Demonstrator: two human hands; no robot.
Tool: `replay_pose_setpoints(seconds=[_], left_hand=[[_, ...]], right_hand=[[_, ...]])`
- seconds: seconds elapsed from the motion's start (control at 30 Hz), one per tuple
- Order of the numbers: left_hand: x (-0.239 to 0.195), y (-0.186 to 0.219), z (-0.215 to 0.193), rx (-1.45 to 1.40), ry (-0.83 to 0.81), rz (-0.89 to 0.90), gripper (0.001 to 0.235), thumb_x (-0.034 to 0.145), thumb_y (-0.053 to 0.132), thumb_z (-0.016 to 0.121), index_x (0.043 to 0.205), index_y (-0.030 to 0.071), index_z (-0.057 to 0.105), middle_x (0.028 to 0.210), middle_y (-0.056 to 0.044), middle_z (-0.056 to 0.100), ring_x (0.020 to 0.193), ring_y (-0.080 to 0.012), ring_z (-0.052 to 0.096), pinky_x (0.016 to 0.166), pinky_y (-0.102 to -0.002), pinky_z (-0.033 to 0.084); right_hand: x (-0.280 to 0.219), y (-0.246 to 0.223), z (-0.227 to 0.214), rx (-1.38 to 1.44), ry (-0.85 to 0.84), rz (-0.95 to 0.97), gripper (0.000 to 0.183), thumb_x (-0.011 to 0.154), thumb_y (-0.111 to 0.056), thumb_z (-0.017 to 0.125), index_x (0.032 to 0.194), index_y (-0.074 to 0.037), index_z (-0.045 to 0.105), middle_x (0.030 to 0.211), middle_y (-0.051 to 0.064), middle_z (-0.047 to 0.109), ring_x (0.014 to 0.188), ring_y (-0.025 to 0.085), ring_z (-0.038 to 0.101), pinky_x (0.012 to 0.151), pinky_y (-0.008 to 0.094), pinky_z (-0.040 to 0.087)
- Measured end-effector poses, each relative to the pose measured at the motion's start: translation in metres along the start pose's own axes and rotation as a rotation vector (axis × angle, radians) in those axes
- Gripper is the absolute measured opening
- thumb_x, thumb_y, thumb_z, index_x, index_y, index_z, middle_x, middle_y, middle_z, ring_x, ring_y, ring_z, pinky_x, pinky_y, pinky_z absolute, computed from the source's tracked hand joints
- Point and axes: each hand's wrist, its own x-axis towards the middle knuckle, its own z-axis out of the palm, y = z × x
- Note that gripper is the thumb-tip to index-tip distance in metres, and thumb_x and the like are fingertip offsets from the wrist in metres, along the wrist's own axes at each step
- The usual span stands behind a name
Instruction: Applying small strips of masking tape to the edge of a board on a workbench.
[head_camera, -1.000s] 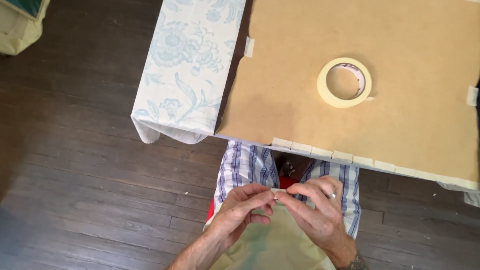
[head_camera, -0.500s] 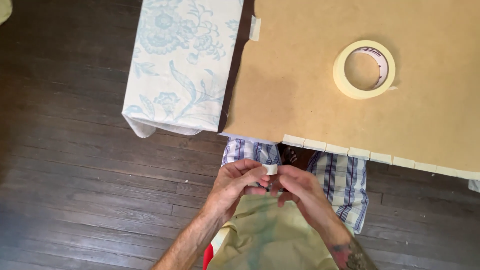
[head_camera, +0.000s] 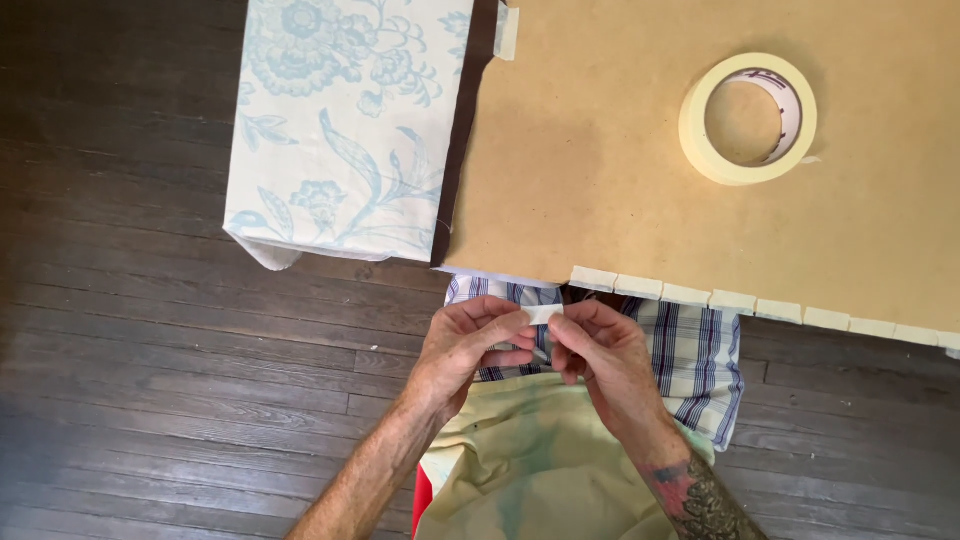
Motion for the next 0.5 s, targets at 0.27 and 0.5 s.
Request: replay_pose_setpoints(seconds=[0.27,0.5], left_hand=[[-0.003,0.011,0.006,-0.135,-0.063,-0.061,0.023,0.087,0.009,0.074,0.101,-0.008,0.072,0.09,-0.025,0.077,0.081,-0.029,0.077,0.082,-0.046,0.066],[-0.007,0.009,0.009,-0.167,-0.055,-0.028,0.024,0.083,0.018,0.079,0.099,0.0,0.078,0.092,-0.02,0.08,0.077,-0.0308,0.078,0.09,-0.046,0.066]], right_hand=[[-0.006,-0.007,0.012,0.105,0.002,0.005,0.011,0.091,-0.01,0.076,0.092,0.001,0.072,0.075,0.011,0.07,0.06,0.019,0.069,0.045,0.024,0.054],[-0.007,-0.008,0.012,0.123,0.006,0.009,0.009,0.09,-0.013,0.076,0.091,-0.004,0.075,0.081,0.007,0.073,0.066,0.016,0.067,0.05,0.024,0.054]])
